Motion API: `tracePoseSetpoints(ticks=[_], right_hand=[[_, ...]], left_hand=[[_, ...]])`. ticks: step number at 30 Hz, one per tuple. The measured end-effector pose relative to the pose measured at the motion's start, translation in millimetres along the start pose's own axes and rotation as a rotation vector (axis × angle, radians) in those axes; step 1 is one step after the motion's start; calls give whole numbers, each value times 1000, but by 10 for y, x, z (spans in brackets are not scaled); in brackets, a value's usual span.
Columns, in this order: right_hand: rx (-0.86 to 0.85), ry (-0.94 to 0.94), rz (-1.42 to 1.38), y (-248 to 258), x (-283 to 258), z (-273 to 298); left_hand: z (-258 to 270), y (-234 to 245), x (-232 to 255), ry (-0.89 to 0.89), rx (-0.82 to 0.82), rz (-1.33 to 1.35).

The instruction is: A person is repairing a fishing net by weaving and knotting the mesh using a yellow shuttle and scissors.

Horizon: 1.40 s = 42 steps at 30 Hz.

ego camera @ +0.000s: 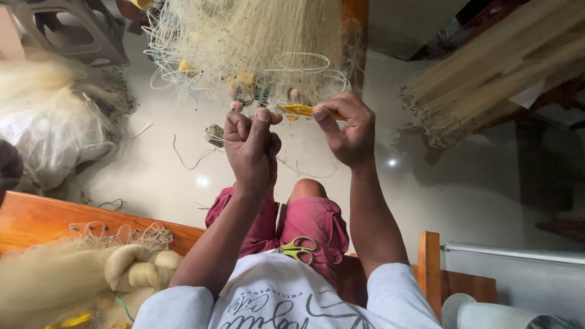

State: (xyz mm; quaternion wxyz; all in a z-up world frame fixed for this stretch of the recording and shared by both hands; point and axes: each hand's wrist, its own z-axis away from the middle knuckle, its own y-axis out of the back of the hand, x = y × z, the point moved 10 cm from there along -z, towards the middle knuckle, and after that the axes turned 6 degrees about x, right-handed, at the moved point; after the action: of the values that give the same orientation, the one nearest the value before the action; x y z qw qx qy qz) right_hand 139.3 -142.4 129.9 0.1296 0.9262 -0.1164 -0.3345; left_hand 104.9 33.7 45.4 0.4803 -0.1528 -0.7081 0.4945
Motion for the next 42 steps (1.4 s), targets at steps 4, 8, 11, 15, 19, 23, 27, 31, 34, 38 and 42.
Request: tracePoseSetpoints(ticks=[4,8,11,15,19,23,27,31,34,38,42], right_hand=[[15,-14,-23,-13,19,7],[1,22,25,-34,11,10],[-4,21,32,-41,6,14],[-15,7,3,-64,14,14],[-35,14,-34,-97,-34,31],[-4,53,-54,-146,-139,41],[7,63,-85,-172,-106,71],[5,3,-98,-122,8,119],[8,-52,-123,-85,101,158],[14,-71,-144,-54,113,178],[19,-87,-174,-70,158,200]], left_hand=[[1,5,-33,1,-20,3],[10,20,-31,-14,-21,17],[23,24,-12,-14,-20,14],[53,12,-44,3,-28,22],[72,37,-93,11,-50,21],[110,31,-141,18,-60,30],[135,16,-105,-4,-80,32],[134,20,-54,5,-48,40],[132,26,-40,-3,-37,31],[154,7,-67,11,-40,34],[169,-17,-50,8,-48,48]])
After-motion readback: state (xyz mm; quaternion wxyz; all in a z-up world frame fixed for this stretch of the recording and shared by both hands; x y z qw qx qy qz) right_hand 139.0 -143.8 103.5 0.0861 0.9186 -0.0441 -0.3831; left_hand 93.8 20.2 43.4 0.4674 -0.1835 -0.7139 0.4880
